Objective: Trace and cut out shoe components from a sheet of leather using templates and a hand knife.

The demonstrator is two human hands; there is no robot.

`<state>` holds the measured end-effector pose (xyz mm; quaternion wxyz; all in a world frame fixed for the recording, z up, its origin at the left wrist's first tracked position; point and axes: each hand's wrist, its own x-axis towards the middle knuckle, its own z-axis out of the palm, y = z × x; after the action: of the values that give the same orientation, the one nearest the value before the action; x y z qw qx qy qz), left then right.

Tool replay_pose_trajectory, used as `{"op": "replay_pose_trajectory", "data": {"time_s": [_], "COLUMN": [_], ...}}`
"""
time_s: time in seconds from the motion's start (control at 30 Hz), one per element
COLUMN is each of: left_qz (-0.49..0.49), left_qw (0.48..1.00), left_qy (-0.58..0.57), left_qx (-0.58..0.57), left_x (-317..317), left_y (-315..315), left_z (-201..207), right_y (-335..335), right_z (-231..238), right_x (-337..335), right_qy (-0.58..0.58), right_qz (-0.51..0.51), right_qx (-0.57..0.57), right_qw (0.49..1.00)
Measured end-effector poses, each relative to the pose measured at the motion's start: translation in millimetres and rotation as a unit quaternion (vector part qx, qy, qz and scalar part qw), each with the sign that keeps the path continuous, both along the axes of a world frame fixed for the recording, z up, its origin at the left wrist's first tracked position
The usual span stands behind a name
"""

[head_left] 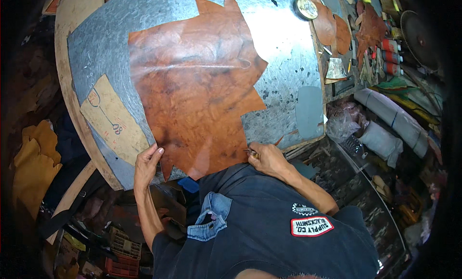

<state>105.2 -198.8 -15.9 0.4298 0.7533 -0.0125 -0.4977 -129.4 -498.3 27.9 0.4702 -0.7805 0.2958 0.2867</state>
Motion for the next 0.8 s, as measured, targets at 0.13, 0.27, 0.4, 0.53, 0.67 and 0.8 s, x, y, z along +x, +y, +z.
{"op": "replay_pose_trajectory", "data": {"time_s": [0.13,0.27,0.4,0.53,0.67,0.8], "left_qz": [-0.043,-0.061,-0.037,0.008,-0.004,0.014], "left_qw": [0.997,0.996,0.998,1.000,0.999,0.999], "left_qy": [-0.040,-0.049,-0.034,-0.014,-0.010,-0.030], "left_qx": [0.043,0.048,0.033,-0.003,-0.037,-0.009], "left_x": [1.7,2.3,1.5,-0.5,-2.5,-6.1], "left_y": [2.1,-0.7,-5.3,-7.9,-11.3,-38.0], "left_z": [2.1,4.2,7.5,7.8,8.2,-2.6], "right_y": [-6.3,-9.3,-7.2,-3.5,0.8,-12.9], "right_z": [1.3,1.0,0.0,-2.3,-5.2,-12.7], "right_x": [6.5,8.8,7.6,5.3,1.1,-4.1], "right_qy": [0.010,0.024,0.021,-0.006,-0.028,-0.036], "right_qz": [0.037,0.046,0.041,0.009,-0.053,-0.115], "right_qx": [0.010,0.026,0.029,0.012,-0.032,-0.133], "right_qw": [0.999,0.998,0.999,1.000,0.998,0.984]}}
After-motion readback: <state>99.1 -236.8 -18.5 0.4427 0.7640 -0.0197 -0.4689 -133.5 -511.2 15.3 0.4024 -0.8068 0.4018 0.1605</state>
